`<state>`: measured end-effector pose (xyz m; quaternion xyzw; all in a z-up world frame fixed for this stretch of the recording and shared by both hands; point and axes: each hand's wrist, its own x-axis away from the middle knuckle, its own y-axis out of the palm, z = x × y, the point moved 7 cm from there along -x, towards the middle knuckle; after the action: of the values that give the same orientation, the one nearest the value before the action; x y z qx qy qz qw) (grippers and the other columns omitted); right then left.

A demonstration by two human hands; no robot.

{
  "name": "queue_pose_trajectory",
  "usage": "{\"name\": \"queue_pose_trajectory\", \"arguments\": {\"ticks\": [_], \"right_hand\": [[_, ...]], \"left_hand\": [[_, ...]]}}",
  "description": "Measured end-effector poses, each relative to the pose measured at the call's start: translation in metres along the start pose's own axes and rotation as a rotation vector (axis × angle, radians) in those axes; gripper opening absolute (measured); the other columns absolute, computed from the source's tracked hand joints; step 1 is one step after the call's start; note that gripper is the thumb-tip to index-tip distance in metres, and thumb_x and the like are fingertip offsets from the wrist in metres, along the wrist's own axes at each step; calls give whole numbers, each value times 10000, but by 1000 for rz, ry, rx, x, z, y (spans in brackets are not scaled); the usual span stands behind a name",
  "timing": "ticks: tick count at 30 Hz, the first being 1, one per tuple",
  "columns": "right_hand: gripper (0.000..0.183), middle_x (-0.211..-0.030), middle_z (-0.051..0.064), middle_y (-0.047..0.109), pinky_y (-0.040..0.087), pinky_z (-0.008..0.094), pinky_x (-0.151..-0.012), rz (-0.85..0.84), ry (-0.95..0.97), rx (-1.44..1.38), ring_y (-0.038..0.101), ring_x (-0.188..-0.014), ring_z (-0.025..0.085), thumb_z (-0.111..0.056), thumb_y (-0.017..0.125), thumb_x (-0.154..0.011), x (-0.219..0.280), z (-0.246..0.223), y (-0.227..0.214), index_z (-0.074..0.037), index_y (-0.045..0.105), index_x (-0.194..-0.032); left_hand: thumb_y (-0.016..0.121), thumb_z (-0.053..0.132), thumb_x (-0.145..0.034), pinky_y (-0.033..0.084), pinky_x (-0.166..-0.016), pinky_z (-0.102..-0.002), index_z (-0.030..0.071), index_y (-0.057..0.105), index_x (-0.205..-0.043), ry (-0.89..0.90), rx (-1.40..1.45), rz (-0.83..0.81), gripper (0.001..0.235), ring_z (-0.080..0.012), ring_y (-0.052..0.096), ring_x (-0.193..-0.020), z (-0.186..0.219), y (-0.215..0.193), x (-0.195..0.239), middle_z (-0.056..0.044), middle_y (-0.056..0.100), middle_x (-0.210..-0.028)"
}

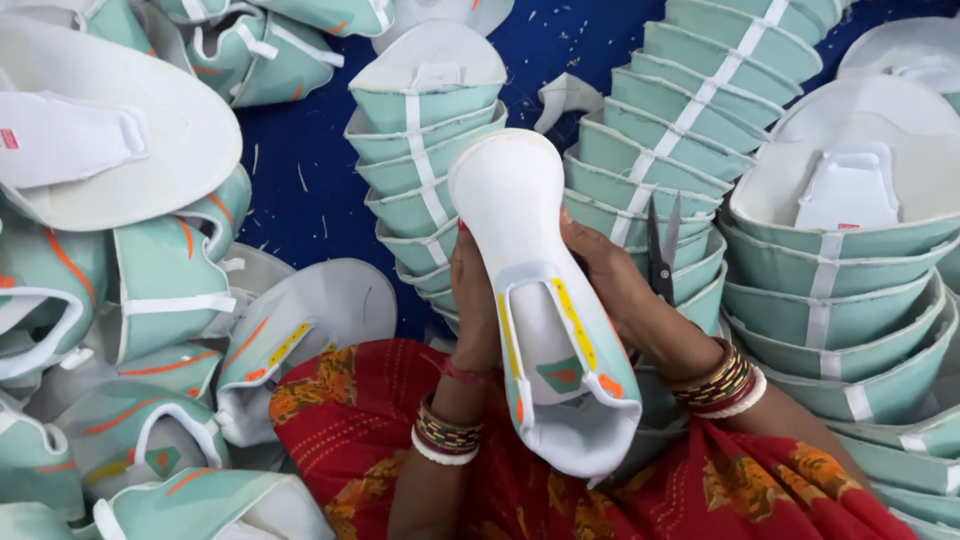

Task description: Inspecting and stacking shoe uppers by fitting them onto lasts and trimming with scissors.

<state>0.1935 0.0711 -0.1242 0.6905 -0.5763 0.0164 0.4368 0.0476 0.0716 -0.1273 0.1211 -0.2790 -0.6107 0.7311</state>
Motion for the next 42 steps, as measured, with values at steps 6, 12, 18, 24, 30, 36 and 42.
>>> {"name": "queue_pose_trajectory", "arguments": {"ticks": [6, 12, 18, 24, 30, 36, 42], "right_hand": [[579, -1160, 124, 736, 565, 349, -881, 90, 27, 88, 695, -985, 206, -483, 508, -985, 15, -22, 35, -25, 629, -1318], [635, -1380, 117, 640, 500, 371, -1031, 11, -51, -21, 618, -1192, 232, -477, 481, -1007, 5, -29, 11, -27, 532, -1451], [999, -1420, 176, 621, 472, 448, -1116, -762, -40, 635, 569, -1306, 277, -662, 774, -839, 71, 3, 43, 20, 521, -1524], [273, -1256, 130, 676, 381, 444, -1189, -826, -704, 960, 623, -1205, 298, -160, 660, -1071, 146, -98, 88, -33, 604, -1306], [382, -1171, 57, 683, 364, 497, -1031, 435, -1368, 2123, 595, -1147, 260, -2, 628, -962, 96, -277, -38, -127, 705, -1315], [248, -1105, 131, 664, 392, 536, -992, 1052, -1027, 2167, 604, -1093, 340, -51, 597, -992, 42, -353, -327, -84, 662, -1230], [656, -1131, 164, 777, 483, 572, -1028, 1005, -4, 2275, 705, -1136, 390, -744, 466, -1017, 37, -337, -514, -208, 829, -1128]], "left_hand": [[334, 393, -1111, 568, -854, -337, -23, 589, -1325, -9, 123, 11, 533, -204, 702, -1000, 8, -7, -8, -151, 704, -1181], [244, 531, -1090, 485, -1042, -390, -36, 445, -1483, 210, -129, 81, 719, -283, 596, -1228, 80, -100, -7, -188, 585, -1406], [365, 433, -1103, 510, -1054, -409, 31, 434, -1490, 247, -7, -31, 562, -279, 618, -1220, 106, -35, 24, -183, 599, -1398], [486, 333, -1116, 534, -1066, -428, 98, 424, -1497, 264, 77, 50, 452, -275, 640, -1211, 90, -84, 22, -179, 612, -1391], [518, 230, -1079, 565, -979, -484, 185, 423, -1450, 135, -154, 181, 386, -291, 668, -1131, 48, -170, -72, -178, 637, -1302], [544, 107, -1146, 588, -965, -414, 56, 447, -1427, 338, -294, 217, 301, -273, 694, -1074, 71, -135, -52, -186, 676, -1121], [555, 46, -1121, 586, -986, -390, 15, 539, -1369, 465, -419, 293, 251, -256, 689, -1049, 118, -155, -28, -184, 684, -1119]]}}
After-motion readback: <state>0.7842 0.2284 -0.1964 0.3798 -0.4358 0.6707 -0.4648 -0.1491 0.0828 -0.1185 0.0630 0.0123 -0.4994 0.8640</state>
